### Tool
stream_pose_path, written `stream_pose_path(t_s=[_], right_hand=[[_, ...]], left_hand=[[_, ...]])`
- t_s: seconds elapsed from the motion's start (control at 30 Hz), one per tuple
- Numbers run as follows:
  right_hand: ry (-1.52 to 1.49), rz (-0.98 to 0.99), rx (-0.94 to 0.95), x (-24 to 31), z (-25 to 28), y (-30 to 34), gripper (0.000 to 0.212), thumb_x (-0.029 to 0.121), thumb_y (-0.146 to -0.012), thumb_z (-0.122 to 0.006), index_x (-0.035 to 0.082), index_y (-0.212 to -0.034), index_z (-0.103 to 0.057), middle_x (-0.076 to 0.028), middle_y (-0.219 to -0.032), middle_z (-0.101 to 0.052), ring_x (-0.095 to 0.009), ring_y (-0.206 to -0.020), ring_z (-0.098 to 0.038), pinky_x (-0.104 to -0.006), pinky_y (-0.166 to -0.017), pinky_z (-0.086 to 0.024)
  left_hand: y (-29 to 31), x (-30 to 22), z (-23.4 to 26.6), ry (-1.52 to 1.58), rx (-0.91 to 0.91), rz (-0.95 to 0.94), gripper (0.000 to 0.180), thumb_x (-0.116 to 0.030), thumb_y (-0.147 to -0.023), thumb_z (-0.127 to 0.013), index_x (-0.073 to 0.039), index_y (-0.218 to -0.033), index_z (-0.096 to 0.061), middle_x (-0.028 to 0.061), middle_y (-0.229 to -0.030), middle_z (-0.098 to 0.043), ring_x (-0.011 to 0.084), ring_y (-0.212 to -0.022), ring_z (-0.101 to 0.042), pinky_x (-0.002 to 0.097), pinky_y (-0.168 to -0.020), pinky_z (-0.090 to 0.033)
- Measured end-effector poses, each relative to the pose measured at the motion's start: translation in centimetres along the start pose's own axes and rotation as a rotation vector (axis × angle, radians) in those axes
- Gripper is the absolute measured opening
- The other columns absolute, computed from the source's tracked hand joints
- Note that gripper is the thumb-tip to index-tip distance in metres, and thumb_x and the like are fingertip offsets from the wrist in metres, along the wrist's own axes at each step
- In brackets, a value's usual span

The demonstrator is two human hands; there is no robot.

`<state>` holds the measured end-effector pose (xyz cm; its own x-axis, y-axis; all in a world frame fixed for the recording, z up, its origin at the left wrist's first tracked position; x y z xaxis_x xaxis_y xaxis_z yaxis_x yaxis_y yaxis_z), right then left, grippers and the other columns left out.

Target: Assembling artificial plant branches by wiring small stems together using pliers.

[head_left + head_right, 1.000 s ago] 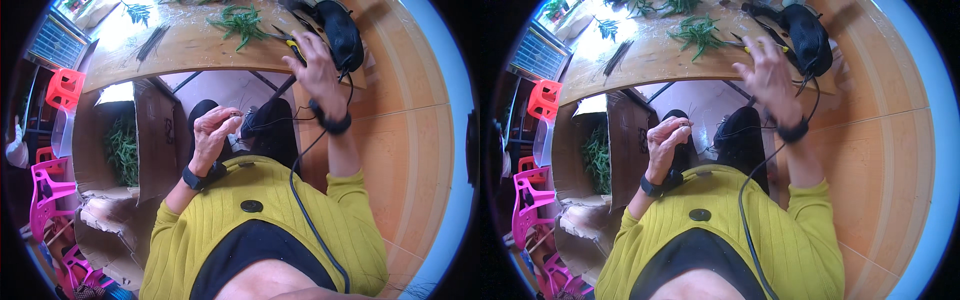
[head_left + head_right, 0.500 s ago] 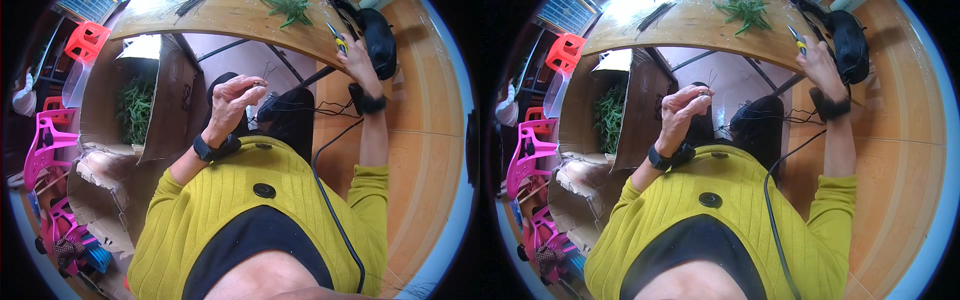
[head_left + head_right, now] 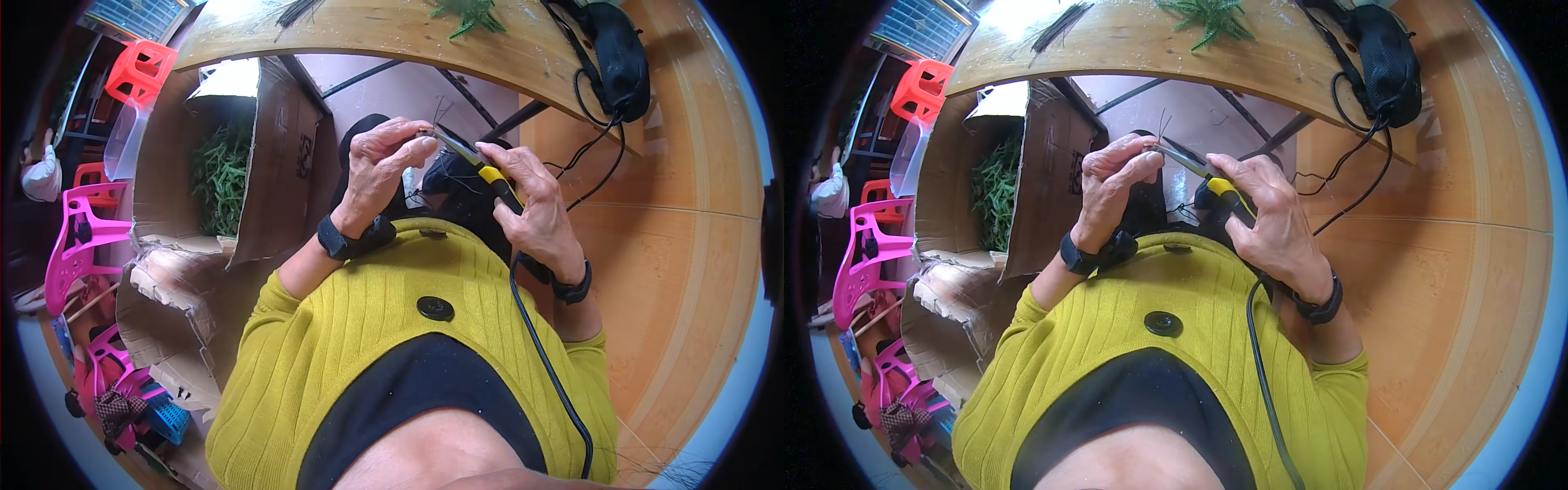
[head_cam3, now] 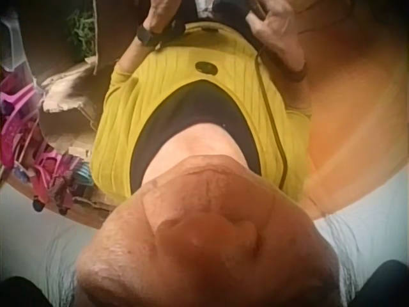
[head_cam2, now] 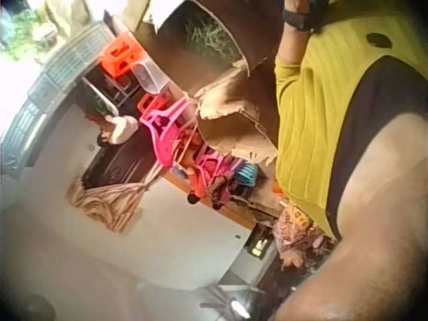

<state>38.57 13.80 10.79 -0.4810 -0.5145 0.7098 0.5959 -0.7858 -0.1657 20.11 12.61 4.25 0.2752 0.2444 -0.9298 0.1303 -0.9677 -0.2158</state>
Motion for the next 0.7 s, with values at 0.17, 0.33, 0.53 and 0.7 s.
stream_pose_path(t_s=[0.17,0.33,0.53,0.7], right_hand=[[-0.033,0.005,0.025,0.02,-0.32,0.00,0.058,-0.008,-0.065,-0.055,0.004,-0.122,-0.058,-0.013,-0.103,-0.059,-0.026,-0.095,-0.058,-0.0316,-0.090,-0.045],[-0.017,0.024,0.038,0.01,-0.38,0.08,0.057,-0.007,-0.068,-0.057,0.005,-0.124,-0.058,-0.014,-0.102,-0.060,-0.025,-0.093,-0.059,-0.0308,-0.086,-0.047],[0.008,-0.058,0.116,-0.13,-0.39,0.33,0.055,-0.007,-0.071,-0.059,0.006,-0.124,-0.058,-0.013,-0.100,-0.060,-0.025,-0.091,-0.059,-0.0305,-0.084,-0.048],[-0.026,-0.048,0.107,-0.42,-0.51,0.50,0.054,-0.006,-0.072,-0.062,0.006,-0.125,-0.058,-0.013,-0.100,-0.061,-0.025,-0.089,-0.059,-0.0316,-0.081,-0.048]], left_hand=[[0.17,-0.34,0.00,-0.020,0.017,-0.004,0.019,-0.010,-0.085,-0.070,0.002,-0.099,-0.070,0.0044,-0.083,-0.064,0.0068,-0.067,-0.056,0.0189,-0.059,-0.047],[0.36,-0.36,0.23,-0.034,0.038,-0.002,0.019,-0.009,-0.084,-0.071,0.002,-0.099,-0.070,0.0047,-0.083,-0.063,0.0070,-0.068,-0.056,0.0184,-0.059,-0.047],[0.37,-0.55,-0.13,-0.069,0.113,0.004,0.019,-0.003,-0.085,-0.068,0.002,-0.103,-0.069,0.0042,-0.085,-0.061,0.0079,-0.069,-0.055,0.0184,-0.062,-0.046],[0.19,-0.67,-0.27,-0.011,0.148,0.017,0.023,-0.010,-0.085,-0.071,0.004,-0.102,-0.068,0.0041,-0.081,-0.061,0.0074,-0.070,-0.055,0.0182,-0.061,-0.046]])
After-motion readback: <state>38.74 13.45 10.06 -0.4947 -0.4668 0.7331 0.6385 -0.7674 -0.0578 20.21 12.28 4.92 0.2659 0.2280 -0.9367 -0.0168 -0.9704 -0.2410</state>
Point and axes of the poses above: each hand's wrist, its own y-axis away from the middle knuckle, its own z-axis out of the back of the hand, x = y × z, the point moved 7 cm from there along -y, towards the middle knuckle
